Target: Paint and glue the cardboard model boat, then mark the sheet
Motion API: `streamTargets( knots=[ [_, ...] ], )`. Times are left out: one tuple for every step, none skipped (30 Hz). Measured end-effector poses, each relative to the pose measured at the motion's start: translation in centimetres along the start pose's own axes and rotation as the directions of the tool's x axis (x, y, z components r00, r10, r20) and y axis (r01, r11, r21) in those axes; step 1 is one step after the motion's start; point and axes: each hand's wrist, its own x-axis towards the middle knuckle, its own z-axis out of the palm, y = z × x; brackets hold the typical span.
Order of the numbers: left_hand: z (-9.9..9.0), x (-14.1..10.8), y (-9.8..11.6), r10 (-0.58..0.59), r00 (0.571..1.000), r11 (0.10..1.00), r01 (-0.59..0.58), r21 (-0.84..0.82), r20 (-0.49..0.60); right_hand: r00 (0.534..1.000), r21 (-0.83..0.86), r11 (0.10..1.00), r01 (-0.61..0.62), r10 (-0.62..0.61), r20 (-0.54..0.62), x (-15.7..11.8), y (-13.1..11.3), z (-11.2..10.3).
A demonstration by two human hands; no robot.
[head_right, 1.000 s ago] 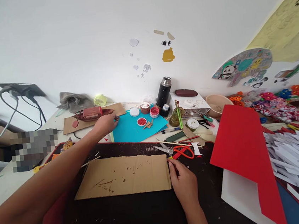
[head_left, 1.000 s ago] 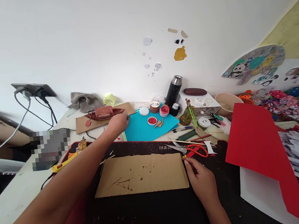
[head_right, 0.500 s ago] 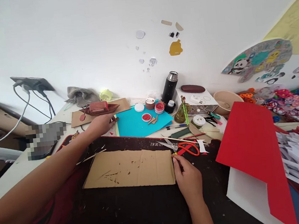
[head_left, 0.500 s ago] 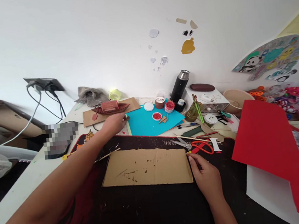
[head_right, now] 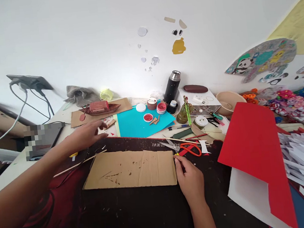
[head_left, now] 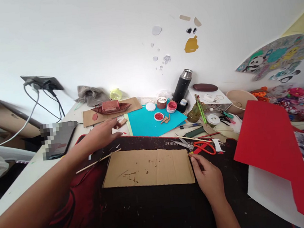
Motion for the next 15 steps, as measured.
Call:
streamTargets(
  knots=[
    [-0.2, -1.3, -0.1, 0.016, 0.999, 1.0, -0.016, -0.014, 0.036, 1.0, 0.0, 1.0, -0.001, 0.001, 0.006, 0.0, 0.0, 0.0],
    [-0.3, -2.5, -0.2, 0.035, 0.997, 0.999, -0.033, -0.025, 0.075, 1.0, -0.004, 1.0, -0.004, 0.004, 0.01, 0.0, -0.1, 0.0],
    [-0.3, -3.6, -0.3, 0.059, 0.992, 0.998, -0.055, -0.036, 0.11, 1.0, -0.011, 1.0, -0.007, 0.008, 0.013, 0.0, -0.1, -0.1],
    [-0.2, -4.5, -0.4, 0.081, 0.985, 0.996, -0.076, -0.039, 0.15, 1.0, -0.019, 1.0, -0.012, 0.012, 0.015, 0.0, -0.2, -0.1],
    [-0.1, -5.2, -0.5, 0.093, 0.979, 0.995, -0.088, -0.036, 0.183, 1.0, -0.028, 0.999, -0.016, 0.016, 0.015, 0.0, -0.2, -0.1],
    [0.1, -5.7, -0.6, 0.097, 0.973, 0.995, -0.092, -0.032, 0.208, 1.0, -0.035, 0.999, -0.017, 0.018, 0.016, 0.1, -0.2, -0.1],
    [0.3, -6.0, -0.7, 0.093, 0.97, 0.996, -0.089, -0.026, 0.226, 1.0, -0.04, 0.999, -0.017, 0.018, 0.018, 0.1, -0.2, -0.1],
    [0.6, -6.2, -0.9, 0.084, 0.968, 0.996, -0.082, -0.02, 0.235, 1.0, -0.042, 0.999, -0.014, 0.015, 0.02, 0.1, -0.2, -0.2],
    [0.8, -6.2, -1.0, 0.075, 0.969, 0.997, -0.074, -0.017, 0.237, 1.0, -0.041, 0.999, -0.01, 0.011, 0.021, 0.1, -0.2, -0.2],
    [0.9, -6.2, -1.2, 0.071, 0.969, 0.997, -0.07, -0.013, 0.238, 1.0, -0.039, 0.999, -0.007, 0.008, 0.02, 0.1, -0.2, -0.2],
    [1.1, -6.2, -1.4, 0.067, 0.969, 0.998, -0.067, -0.008, 0.238, 1.0, -0.035, 0.999, -0.005, 0.006, 0.017, 0.1, -0.2, -0.1],
    [1.1, -6.2, -1.6, 0.066, 0.969, 0.998, -0.067, -0.003, 0.236, 1.0, -0.032, 0.999, -0.003, 0.004, 0.013, 0.1, -0.1, -0.1],
    [1.2, -6.2, -1.9, 0.067, 0.97, 0.998, -0.069, 0.0, 0.234, 1.0, -0.028, 1.0, -0.002, 0.002, 0.008, 0.1, -0.1, 0.0],
    [1.2, -6.2, -2.1, 0.072, 0.97, 0.997, -0.074, 0.0, 0.234, 1.0, -0.024, 1.0, 0.0, 0.0, 0.003, 0.0, -0.2, 0.0],
    [1.1, -6.2, -2.3, 0.08, 0.969, 0.997, -0.081, -0.003, 0.234, 1.0, -0.019, 1.0, 0.002, -0.002, -0.003, 0.0, -0.2, 0.1]
  ],
)
